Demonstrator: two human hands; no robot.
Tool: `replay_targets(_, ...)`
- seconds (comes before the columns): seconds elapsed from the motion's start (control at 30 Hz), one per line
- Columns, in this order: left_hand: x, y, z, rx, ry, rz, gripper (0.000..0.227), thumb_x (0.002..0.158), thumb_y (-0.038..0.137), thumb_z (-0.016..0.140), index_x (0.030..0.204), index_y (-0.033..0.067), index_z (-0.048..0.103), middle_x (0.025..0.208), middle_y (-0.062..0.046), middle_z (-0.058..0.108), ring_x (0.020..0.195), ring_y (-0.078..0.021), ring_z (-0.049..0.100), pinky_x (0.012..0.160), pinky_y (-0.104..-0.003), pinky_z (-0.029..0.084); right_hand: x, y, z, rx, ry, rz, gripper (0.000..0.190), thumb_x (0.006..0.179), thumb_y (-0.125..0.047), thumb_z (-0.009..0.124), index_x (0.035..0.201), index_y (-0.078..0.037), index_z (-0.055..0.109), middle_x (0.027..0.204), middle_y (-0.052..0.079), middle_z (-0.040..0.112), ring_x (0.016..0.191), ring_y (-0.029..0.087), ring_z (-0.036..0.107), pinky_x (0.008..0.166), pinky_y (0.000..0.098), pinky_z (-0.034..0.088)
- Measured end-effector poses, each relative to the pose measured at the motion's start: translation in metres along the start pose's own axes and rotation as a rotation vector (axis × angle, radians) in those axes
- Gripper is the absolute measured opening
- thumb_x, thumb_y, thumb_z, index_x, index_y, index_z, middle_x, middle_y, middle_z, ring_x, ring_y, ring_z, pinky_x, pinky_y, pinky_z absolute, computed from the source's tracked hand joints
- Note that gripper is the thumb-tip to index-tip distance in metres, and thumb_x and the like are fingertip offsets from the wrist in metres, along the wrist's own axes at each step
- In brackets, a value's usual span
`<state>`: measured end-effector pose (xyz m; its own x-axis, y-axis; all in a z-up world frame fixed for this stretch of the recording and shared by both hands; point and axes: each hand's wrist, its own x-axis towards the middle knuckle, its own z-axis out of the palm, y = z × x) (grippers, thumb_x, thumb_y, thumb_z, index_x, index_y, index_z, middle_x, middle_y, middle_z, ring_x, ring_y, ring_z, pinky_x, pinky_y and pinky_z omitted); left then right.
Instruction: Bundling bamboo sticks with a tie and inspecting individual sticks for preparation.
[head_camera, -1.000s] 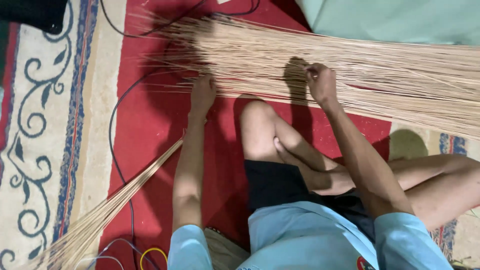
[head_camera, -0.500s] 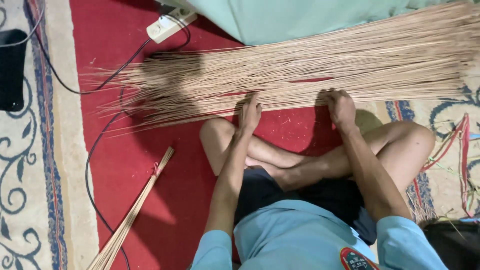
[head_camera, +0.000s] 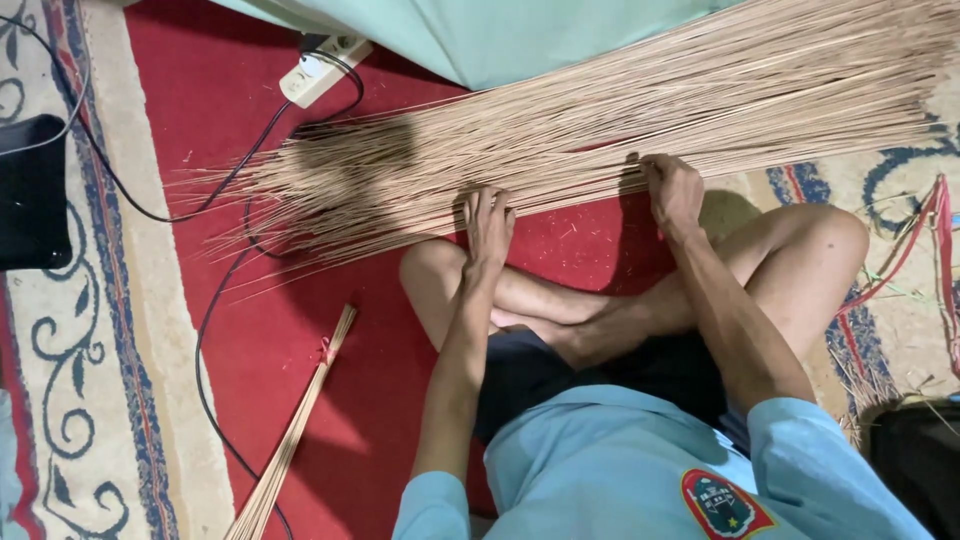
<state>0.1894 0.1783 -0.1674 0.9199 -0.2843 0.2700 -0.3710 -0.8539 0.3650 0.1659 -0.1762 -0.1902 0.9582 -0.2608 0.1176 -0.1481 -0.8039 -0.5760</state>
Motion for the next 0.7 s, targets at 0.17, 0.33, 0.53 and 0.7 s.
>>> replay_targets(0.17, -0.002, 0.001, -0.003, -0.077, 0.086, -0.123, 0.020, 0.089, 0.026, 0.077, 0.108, 0.0190, 0.072, 0.105, 0.001, 0.060, 0.112, -0.0225, 0.056, 0.105, -0.040, 0.045, -0.010, -0.029, -0.020, 0.164, 0.100, 0.120, 0.013, 0.098, -0.018, 0.076, 0.111, -0.019, 0.079, 0.101, 0.011, 0.077, 0.100, 0.034, 0.072, 0.085, 0.0484, 0.056)
replay_targets(0.33, -0.002, -0.003, -0.004, -0.511, 0.099, -0.360, 0.037, 0.099, 0.037, 0.069, 0.128, 0.0128, 0.070, 0.103, -0.015, 0.073, 0.098, -0.0334, 0.070, 0.089, -0.043, 0.057, -0.010, -0.039, -0.029, 0.266, 0.197, 0.180, 0.014, 0.095, -0.017, 0.077, 0.107, -0.023, 0.081, 0.098, 0.009, 0.078, 0.098, 0.031, 0.073, 0.084, 0.0443, 0.057)
replay_targets(0.53, 0.001, 0.015, -0.036, -1.232, 0.107, -0.533, 0.050, 0.109, 0.038, 0.052, 0.144, 0.0026, 0.049, 0.090, -0.010, 0.071, 0.070, -0.0119, 0.066, 0.064, -0.022, 0.054, -0.019, -0.051, -0.041, 0.329, 0.331, 0.184, 0.013, 0.090, -0.017, 0.081, 0.102, -0.022, 0.083, 0.094, 0.006, 0.078, 0.096, 0.025, 0.075, 0.084, 0.0378, 0.056)
replay_targets(0.7, 0.004, 0.021, -0.064, -1.421, 0.399, -0.567, 0.044, 0.111, 0.041, 0.046, 0.104, 0.0027, 0.066, 0.076, -0.005, 0.054, 0.067, -0.0135, 0.059, 0.067, -0.023, 0.047, -0.032, -0.091, -0.090, 0.750, 0.417, 0.214, 0.021, 0.088, 0.001, 0.071, 0.105, -0.010, 0.077, 0.106, 0.010, 0.079, 0.095, 0.015, 0.073, 0.074, 0.0259, 0.059)
